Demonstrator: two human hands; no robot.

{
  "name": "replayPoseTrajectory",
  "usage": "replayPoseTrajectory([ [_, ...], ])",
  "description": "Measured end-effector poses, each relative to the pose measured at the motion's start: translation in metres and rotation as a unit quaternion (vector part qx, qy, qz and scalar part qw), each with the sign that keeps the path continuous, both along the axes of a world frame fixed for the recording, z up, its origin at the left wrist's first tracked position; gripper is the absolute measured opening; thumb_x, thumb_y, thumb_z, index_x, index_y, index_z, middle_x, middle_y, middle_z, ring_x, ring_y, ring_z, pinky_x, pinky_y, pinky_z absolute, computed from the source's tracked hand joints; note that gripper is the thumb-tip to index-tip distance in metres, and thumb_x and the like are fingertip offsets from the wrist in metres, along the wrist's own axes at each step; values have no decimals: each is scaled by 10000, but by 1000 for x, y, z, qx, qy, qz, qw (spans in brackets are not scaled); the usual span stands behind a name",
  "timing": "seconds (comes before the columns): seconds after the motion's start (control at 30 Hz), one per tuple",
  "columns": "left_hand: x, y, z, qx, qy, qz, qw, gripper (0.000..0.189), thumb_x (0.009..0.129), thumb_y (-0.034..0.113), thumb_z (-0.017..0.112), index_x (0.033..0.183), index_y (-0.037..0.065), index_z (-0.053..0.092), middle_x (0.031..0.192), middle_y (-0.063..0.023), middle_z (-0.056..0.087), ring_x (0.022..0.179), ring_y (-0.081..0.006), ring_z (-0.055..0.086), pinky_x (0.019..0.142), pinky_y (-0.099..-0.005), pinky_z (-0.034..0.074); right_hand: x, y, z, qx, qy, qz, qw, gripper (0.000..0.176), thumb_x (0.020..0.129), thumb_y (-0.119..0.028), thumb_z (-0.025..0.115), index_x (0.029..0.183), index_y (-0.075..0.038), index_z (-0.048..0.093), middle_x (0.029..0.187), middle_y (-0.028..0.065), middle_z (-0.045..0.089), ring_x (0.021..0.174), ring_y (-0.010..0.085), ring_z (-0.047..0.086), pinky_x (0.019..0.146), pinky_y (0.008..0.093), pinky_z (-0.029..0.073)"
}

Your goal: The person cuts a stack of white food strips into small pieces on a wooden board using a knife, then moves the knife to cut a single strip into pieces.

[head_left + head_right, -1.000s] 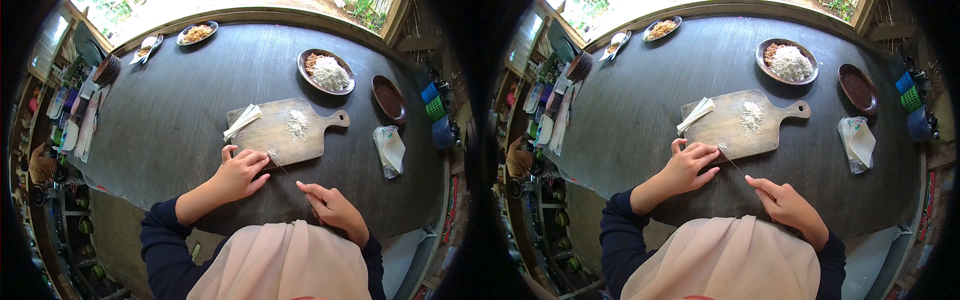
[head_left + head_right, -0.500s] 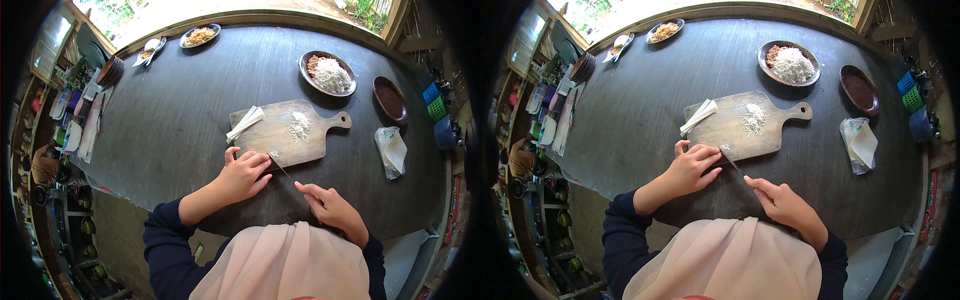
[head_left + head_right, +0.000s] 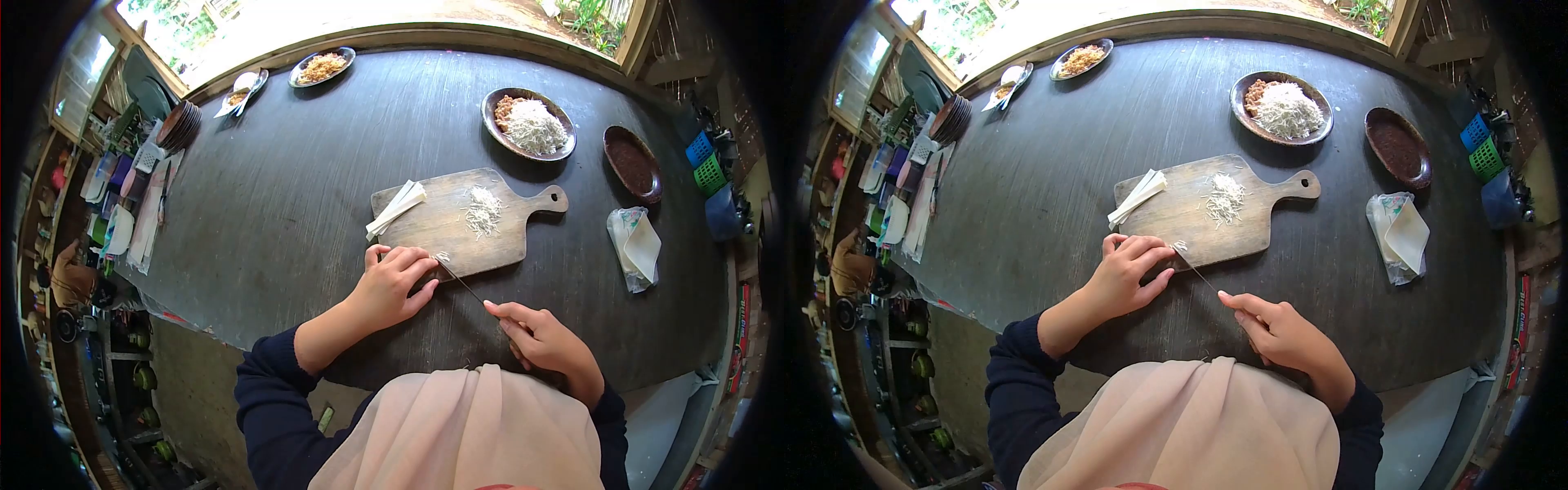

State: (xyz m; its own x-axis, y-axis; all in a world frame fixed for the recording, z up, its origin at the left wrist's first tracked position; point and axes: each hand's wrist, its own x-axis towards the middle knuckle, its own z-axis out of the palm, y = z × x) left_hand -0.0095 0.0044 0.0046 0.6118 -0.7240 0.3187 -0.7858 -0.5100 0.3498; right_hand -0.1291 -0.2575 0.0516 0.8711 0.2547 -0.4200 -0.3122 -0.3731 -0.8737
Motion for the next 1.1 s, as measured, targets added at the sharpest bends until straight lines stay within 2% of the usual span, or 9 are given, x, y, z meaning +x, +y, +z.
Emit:
replayPoseTrajectory([
  [0.27, -1, 1, 5, 4, 1, -8, 1000, 308, 863, 223, 712, 1143, 101, 681, 1145, -17, 642, 1052, -160, 595, 939, -393, 301, -2, -2, 1, -4, 3, -3, 1000, 376, 1010, -94, 475, 1378, -116, 549, 563, 43, 538, 446, 110, 524, 497, 278, 456],
  [0.73, 2, 3, 7, -24, 2, -17, 1000, 231, 857, 199, 716, 1046, 66, 727, 1111, -16, 704, 1013, -153, 635, 916, -365, 321, -1, 5, -1, 22, 1, -9, 1000, 388, 1011, -86, 462, 1394, -97, 525, 536, 44, 525, 445, 106, 516, 508, 275, 451],
  [1.1, 3, 3, 4, -30, 11, -24, 999, 237, 854, 193, 716, 1053, 64, 724, 1142, -24, 698, 1029, -163, 633, 909, -363, 330, 1, 6, -1, 30, 22, -23, 999, 395, 1013, -89, 457, 1400, -105, 533, 568, 36, 526, 464, 94, 511, 515, 270, 454],
])
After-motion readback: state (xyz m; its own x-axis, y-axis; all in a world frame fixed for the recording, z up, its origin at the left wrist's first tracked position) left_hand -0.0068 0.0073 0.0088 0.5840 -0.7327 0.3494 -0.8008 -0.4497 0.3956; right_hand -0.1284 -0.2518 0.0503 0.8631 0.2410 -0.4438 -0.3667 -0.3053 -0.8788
